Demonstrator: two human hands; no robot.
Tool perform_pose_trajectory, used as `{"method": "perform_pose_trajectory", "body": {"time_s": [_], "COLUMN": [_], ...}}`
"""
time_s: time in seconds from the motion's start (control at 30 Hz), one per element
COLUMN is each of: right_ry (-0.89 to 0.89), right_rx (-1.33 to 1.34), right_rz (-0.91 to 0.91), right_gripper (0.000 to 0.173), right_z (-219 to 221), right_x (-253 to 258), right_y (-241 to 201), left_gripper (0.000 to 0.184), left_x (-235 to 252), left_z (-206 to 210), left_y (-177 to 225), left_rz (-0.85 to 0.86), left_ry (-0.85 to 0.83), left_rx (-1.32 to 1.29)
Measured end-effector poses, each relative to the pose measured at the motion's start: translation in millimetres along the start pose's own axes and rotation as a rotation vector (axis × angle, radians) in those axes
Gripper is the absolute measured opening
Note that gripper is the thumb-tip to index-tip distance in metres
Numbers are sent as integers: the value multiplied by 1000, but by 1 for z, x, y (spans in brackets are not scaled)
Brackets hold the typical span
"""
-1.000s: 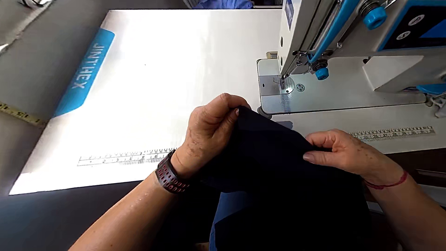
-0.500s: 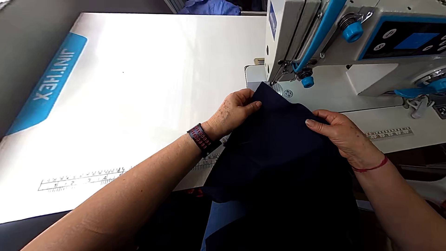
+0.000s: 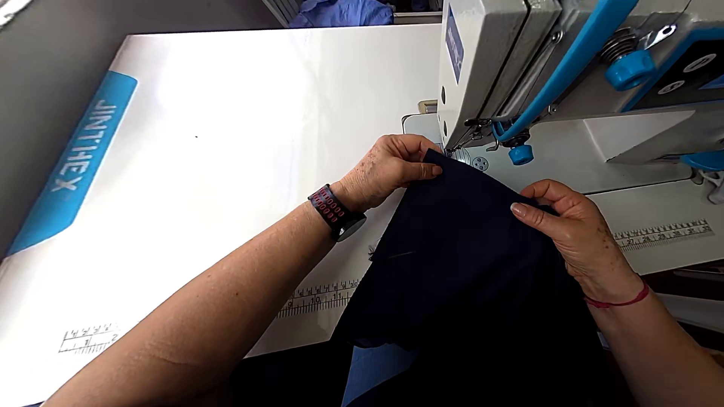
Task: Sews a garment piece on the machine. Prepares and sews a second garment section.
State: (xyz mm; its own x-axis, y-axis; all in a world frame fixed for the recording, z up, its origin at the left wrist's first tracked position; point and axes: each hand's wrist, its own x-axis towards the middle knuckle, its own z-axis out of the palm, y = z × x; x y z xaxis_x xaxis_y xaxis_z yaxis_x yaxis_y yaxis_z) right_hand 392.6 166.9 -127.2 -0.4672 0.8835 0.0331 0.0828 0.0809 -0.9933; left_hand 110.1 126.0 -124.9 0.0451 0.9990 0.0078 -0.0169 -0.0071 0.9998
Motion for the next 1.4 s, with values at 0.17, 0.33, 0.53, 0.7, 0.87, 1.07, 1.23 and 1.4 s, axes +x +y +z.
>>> {"method": "perform_pose_trajectory", "body": {"time_s": [0.17,0.33,0.53,0.7,0.87,1.07,1.23,1.4], "right_ry": [42,67,31,33,110,56,42,58], "right_rx": [1,25,85,87,-39,-471,-611,-610], "right_rz": [-55,-73,-58,1,4,-218,-297,-251], "right_gripper": [16,19,22,19,16,22,15,12], "right_z": [-3,0,0,1,10,1,-2,-1], "right_x": [-3,-4,-4,-1,5,10,12,13], "right_y": [7,13,13,9,5,16,22,22], "left_gripper": [23,25,34,19,17,15,8,6], "left_x": [5,4,5,9,13,16,18,22], "left_z": [-7,-11,-18,-22,-18,-19,-23,-24], "left_y": [-2,-7,-13,-10,0,1,-1,-4], "left_rz": [-9,24,36,28,27,15,49,126], "left_ry": [2,-5,-63,-91,-25,-50,-64,-88], "left_rx": [-33,-104,-211,-23,220,469,498,572]}}
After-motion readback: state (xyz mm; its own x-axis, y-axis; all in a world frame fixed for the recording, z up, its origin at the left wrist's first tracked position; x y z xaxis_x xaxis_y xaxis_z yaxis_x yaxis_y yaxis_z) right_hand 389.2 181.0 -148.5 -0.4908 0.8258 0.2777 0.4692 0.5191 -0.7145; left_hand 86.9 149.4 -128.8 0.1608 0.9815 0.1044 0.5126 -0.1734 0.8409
